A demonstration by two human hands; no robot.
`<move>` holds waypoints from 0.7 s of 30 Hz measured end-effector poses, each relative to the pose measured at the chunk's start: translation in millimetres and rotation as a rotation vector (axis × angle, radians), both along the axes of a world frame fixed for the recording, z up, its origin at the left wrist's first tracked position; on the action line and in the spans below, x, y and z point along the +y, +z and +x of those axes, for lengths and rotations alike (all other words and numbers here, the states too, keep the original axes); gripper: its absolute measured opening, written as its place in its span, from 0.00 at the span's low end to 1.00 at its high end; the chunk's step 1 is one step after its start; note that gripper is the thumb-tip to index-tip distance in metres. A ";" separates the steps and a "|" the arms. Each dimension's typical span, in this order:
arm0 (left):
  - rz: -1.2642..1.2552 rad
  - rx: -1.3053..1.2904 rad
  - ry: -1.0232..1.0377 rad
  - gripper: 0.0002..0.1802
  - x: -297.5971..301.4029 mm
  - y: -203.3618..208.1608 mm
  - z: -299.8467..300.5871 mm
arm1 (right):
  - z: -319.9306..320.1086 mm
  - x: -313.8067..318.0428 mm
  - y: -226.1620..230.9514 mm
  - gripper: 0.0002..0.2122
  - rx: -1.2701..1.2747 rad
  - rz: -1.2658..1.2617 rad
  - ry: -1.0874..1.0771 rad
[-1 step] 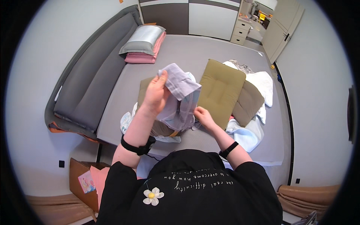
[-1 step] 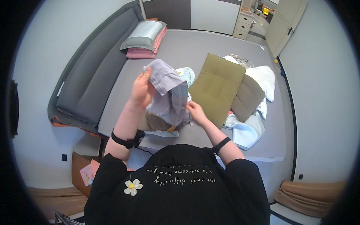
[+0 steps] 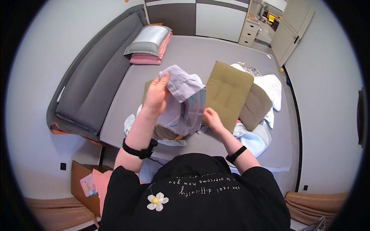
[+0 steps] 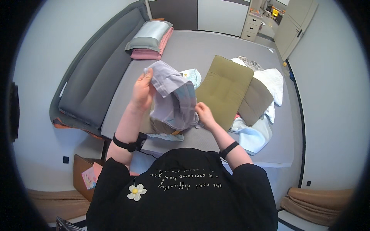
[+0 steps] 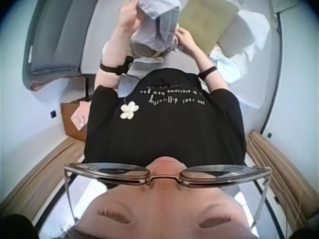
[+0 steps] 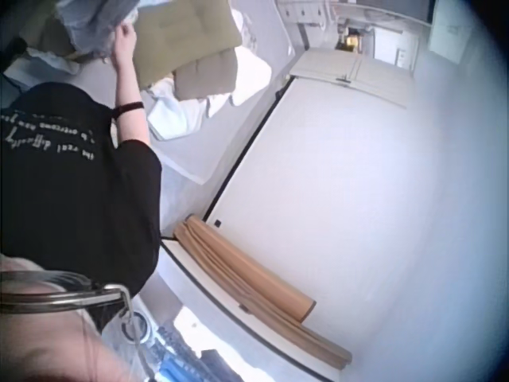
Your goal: The person folds a pink comforter and a blue cushion, then places them into pillowcases on a bed. The person also handles a remote control and other bedding items during the process.
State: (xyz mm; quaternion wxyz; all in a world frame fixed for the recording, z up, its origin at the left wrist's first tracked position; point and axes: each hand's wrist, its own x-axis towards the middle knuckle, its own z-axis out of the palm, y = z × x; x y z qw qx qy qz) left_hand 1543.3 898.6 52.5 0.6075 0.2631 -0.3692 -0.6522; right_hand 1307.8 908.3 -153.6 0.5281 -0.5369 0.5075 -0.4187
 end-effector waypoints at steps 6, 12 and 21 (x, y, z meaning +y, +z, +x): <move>0.053 -0.385 0.337 0.12 -8.1 -17.0 49.9 | -67.9 -45.9 40.7 0.10 -0.124 -0.264 -0.316; 0.100 -0.422 0.523 0.13 1.3 -45.8 90.5 | -72.2 -37.7 105.7 0.09 0.308 -0.519 0.026; -0.007 -0.894 0.949 0.16 51.5 -83.1 134.8 | -80.8 -47.5 100.5 0.05 0.741 -0.421 0.561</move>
